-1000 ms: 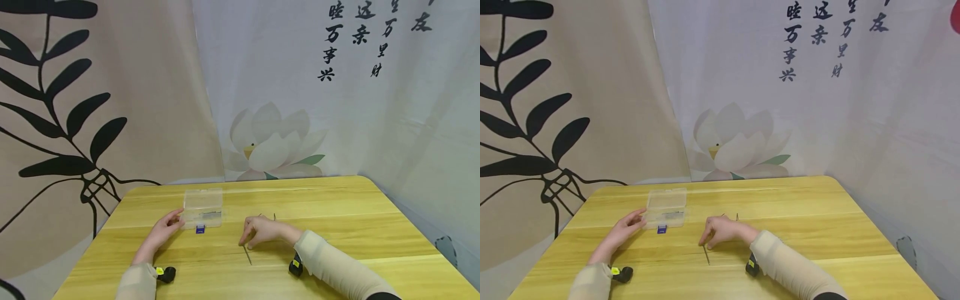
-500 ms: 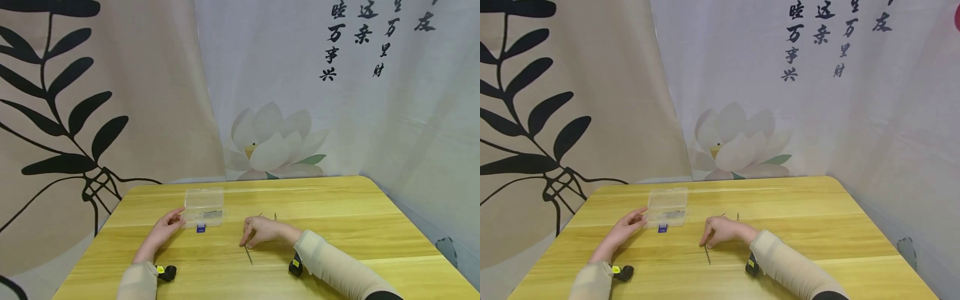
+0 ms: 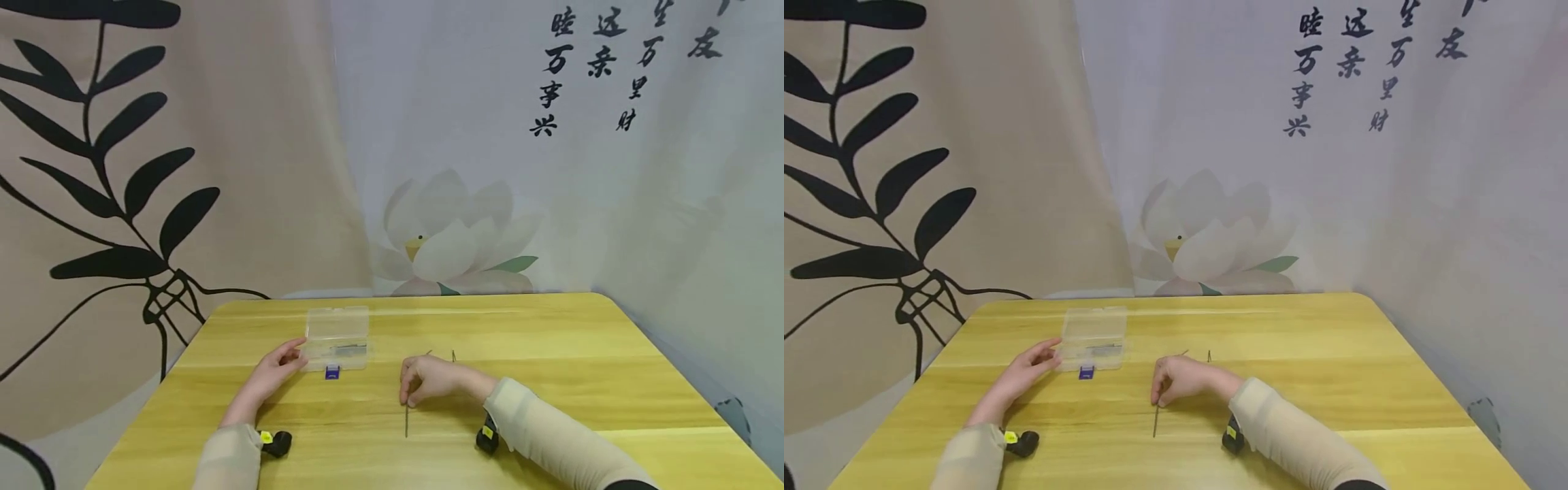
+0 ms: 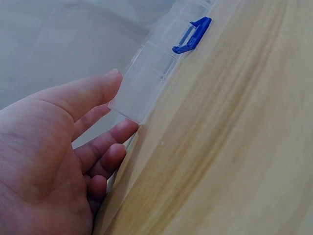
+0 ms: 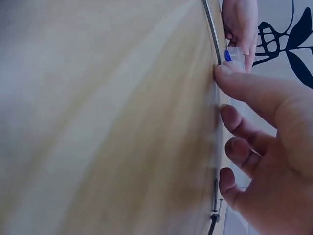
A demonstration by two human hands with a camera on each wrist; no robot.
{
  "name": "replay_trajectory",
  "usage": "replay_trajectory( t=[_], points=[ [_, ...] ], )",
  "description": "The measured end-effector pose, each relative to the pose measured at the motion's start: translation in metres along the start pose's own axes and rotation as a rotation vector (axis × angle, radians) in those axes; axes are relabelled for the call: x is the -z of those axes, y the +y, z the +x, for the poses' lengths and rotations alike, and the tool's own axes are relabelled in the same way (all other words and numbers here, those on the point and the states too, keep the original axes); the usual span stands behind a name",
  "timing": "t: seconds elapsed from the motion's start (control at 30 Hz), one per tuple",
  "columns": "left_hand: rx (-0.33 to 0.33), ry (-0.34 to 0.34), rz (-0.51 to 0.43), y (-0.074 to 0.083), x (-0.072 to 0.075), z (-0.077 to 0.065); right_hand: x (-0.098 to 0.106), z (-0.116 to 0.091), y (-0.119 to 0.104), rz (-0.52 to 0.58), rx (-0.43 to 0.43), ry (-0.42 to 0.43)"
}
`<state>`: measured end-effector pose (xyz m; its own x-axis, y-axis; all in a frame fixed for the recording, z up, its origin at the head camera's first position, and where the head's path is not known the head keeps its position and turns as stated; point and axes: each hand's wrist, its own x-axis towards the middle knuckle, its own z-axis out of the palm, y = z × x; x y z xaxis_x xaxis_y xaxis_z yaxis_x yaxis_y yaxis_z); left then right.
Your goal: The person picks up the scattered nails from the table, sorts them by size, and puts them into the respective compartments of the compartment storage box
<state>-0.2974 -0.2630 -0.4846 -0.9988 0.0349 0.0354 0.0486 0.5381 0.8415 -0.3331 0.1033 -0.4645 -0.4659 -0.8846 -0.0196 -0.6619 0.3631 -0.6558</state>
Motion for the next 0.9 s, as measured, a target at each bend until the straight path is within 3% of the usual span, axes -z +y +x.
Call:
replay_trajectory(
  t=[0.33,0.57,0.7,0.9],
  points=[
    [0.000,0.001,-0.008,-0.001,-0.002,0.002,0.003,0.003,-0.009,-0.202,0.044,-0.049],
    [0.007,-0.007,-0.016,-0.002,-0.005,-0.001,0.006,0.003,-0.011,-0.213,0.056,-0.017],
    [0.013,0.003,-0.016,-0.001,-0.005,-0.001,0.015,0.007,-0.012,-0.222,0.076,0.033],
    [0.008,0.015,-0.018,-0.002,-0.001,-0.002,0.032,0.011,-0.016,-0.174,0.036,0.077]
  ],
)
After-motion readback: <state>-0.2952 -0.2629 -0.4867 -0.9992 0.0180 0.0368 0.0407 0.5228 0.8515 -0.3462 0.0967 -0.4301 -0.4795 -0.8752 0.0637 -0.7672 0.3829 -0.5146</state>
